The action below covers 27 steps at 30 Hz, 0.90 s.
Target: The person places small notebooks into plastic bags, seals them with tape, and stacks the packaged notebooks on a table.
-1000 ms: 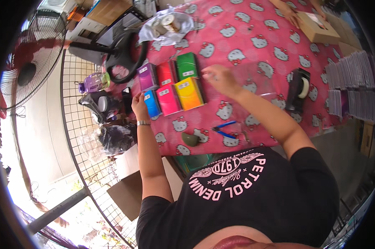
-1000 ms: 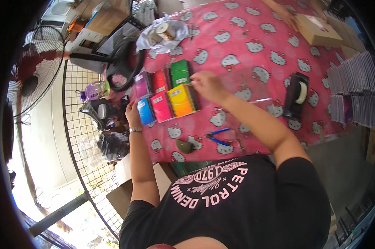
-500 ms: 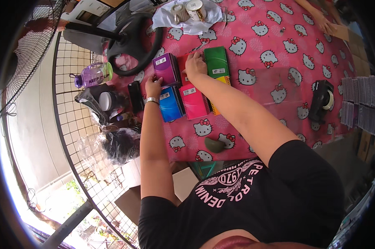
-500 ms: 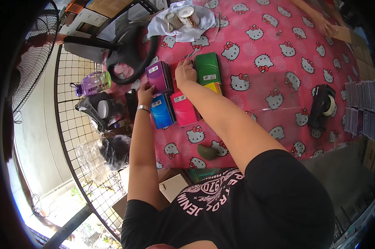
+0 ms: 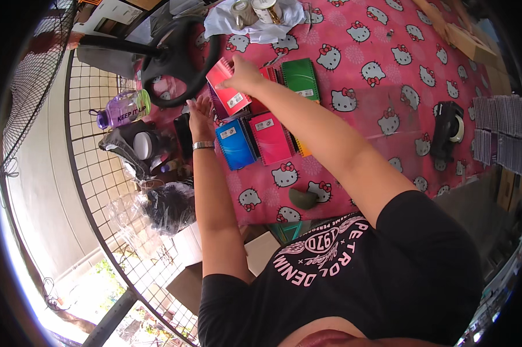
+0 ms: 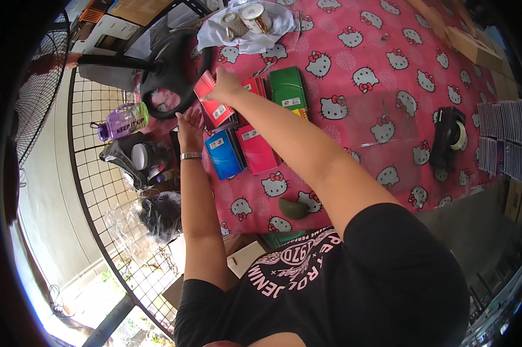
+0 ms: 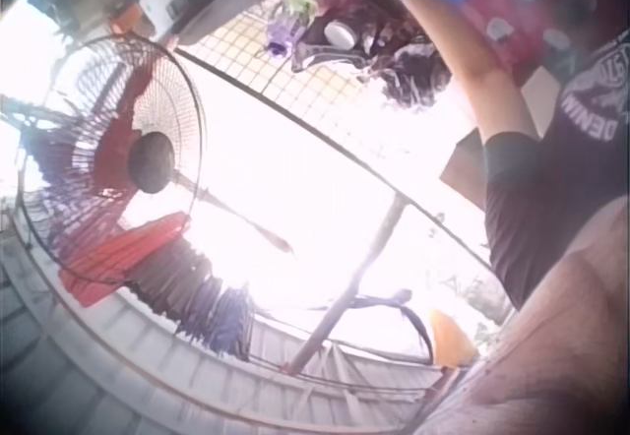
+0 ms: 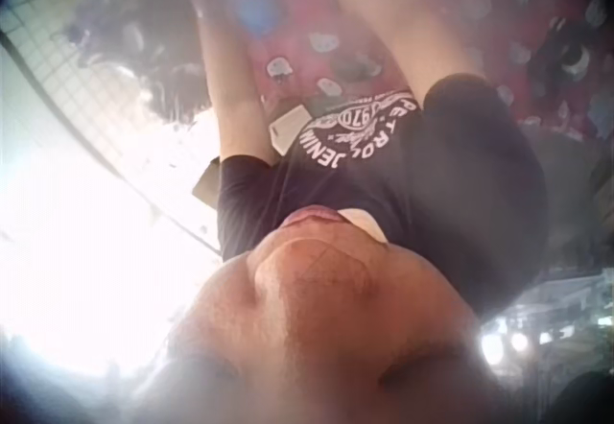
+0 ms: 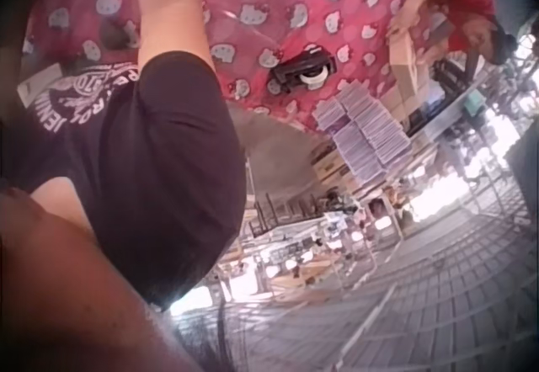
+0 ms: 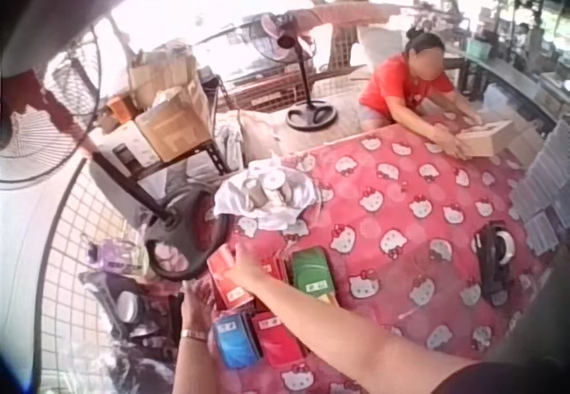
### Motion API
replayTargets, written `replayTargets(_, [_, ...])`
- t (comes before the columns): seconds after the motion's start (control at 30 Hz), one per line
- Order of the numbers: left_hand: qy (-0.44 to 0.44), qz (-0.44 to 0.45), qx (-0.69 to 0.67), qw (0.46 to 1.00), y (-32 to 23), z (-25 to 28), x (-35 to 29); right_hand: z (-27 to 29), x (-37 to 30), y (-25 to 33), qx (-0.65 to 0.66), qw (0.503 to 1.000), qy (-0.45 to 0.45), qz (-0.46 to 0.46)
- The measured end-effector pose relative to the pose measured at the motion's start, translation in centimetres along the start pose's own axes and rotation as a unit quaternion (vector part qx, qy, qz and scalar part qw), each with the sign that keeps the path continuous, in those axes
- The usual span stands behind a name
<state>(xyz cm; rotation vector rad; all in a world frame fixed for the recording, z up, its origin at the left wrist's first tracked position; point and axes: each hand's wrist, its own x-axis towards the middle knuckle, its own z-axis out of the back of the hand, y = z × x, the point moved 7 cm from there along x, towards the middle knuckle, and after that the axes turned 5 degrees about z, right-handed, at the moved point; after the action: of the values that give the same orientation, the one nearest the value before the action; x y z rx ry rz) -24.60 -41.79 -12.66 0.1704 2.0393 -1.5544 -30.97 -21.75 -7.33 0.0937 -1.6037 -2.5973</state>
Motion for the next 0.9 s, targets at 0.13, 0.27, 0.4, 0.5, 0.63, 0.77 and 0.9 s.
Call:
replayTargets(0.13, [0.069, -0.036, 0.319, 0.944, 1.5, -0.3, 0.9, -4.0, -3.0, -2.3, -0.126, 0.981, 0.035, -0.141])
replayTargets(0.27, [0.07, -0.102, 0.267, 0.956, 2.2, -0.4, 1.0, -4.4, -5.3, -0.8, -0.112, 0.978, -0.08, -0.157])
replayTargets(0.4, [0.088, -0.12, 0.128, 0.981, -1.0, 4.1, -1.1, -5.3, -4.3, 5.2, 0.133, 0.991, 0.014, -0.01])
replayTargets(0.5, [0.134, -0.04, -0.073, 0.988, -2.4, -2.8, -7.4, 0.1, -5.1, 4.3, 0.279, 0.942, 0.175, 0.063])
replayTargets(0.63, [0.066, -0.039, -0.119, 0.99, -0.1, -3.5, -14.2, 10.6, -6.4, -5.2, -0.151, 0.986, -0.051, -0.057])
replayTargets(0.77, [0.081, 0.103, -0.22, 0.967, 7.3, -3.2, -18.6, 12.4, -7.8, -12.4, -0.236, 0.962, -0.062, -0.118])
replayTargets(0.9, [0.108, 0.072, -0.126, 0.983, 9.5, -4.1, -21.9, 13.2, -7.3, -1.3, -0.178, 0.974, 0.074, 0.117])
